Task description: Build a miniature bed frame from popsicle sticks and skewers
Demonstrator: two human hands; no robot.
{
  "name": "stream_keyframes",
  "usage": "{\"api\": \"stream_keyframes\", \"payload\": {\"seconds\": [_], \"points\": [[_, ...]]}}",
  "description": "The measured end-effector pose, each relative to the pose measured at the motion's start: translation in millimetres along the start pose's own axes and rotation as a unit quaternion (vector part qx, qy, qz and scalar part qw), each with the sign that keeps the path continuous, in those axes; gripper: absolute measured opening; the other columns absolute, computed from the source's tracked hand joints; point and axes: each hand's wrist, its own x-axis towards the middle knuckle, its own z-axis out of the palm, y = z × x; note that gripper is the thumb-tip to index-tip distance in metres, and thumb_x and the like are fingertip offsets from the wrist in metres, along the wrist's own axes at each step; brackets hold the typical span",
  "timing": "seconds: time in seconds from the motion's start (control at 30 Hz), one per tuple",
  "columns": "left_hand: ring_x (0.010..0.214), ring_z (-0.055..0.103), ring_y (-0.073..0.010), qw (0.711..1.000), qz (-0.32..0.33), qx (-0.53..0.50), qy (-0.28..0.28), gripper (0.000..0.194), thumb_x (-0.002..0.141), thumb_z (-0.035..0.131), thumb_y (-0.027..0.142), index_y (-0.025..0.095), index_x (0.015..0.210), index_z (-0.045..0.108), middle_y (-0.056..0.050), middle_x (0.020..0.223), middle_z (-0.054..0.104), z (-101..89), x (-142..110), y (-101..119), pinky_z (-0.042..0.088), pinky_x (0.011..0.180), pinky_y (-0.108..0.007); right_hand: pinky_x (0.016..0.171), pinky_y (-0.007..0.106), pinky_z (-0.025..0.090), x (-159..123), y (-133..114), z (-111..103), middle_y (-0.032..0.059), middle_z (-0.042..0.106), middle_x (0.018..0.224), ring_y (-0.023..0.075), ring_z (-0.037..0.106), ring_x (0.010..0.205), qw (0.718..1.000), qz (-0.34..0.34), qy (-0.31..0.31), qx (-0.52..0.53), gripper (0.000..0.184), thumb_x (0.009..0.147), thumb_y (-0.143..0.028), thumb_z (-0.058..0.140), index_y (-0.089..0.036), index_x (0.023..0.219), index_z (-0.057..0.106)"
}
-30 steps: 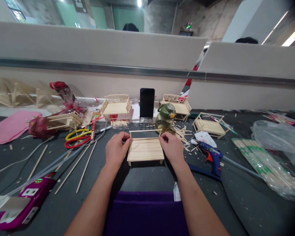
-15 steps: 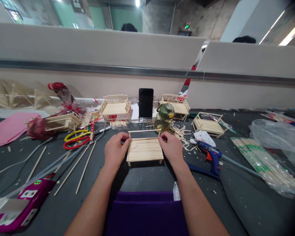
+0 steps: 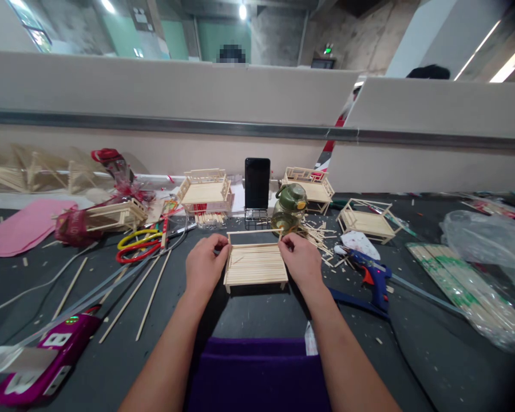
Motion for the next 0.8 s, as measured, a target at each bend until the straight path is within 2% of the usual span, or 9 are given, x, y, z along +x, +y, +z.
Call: {"api": "stream_keyframes", "payload": {"seconds": [0.33,0.8], "points": [[0.075,0.062,-0.0180,1.000,0.004,0.020,0.004,0.012,0.084,0.055,0.030,0.024,0.086,0.064,-0.001,0.082,0.068,-0.5,0.9,1.6,0.044,0.067,-0.027,0.057,0.024,0.028,-0.3,1.6,2.2,0.0002,0.068,0.074,0.0155,0.057,0.069,1.000,-0.011,0.005,-0.016,0.017,0.087,-0.030,0.055,-0.024,0.076,0.066],[0.075,0.062,-0.0174,1.000,-0.005,0.015,0.002,0.015,0.084,0.054,0.031,0.023,0.087,0.066,-0.001,0.083,0.069,1.5,0.6,1.2,0.044,0.067,-0.026,0.056,0.023,0.028,0.3,-0.6,-1.7,-0.0015,0.067,0.071,0.0138,0.055,0.065,1.000,0.012,-0.013,0.001,0.016,0.085,-0.029,0.056,-0.024,0.075,0.067]]}}
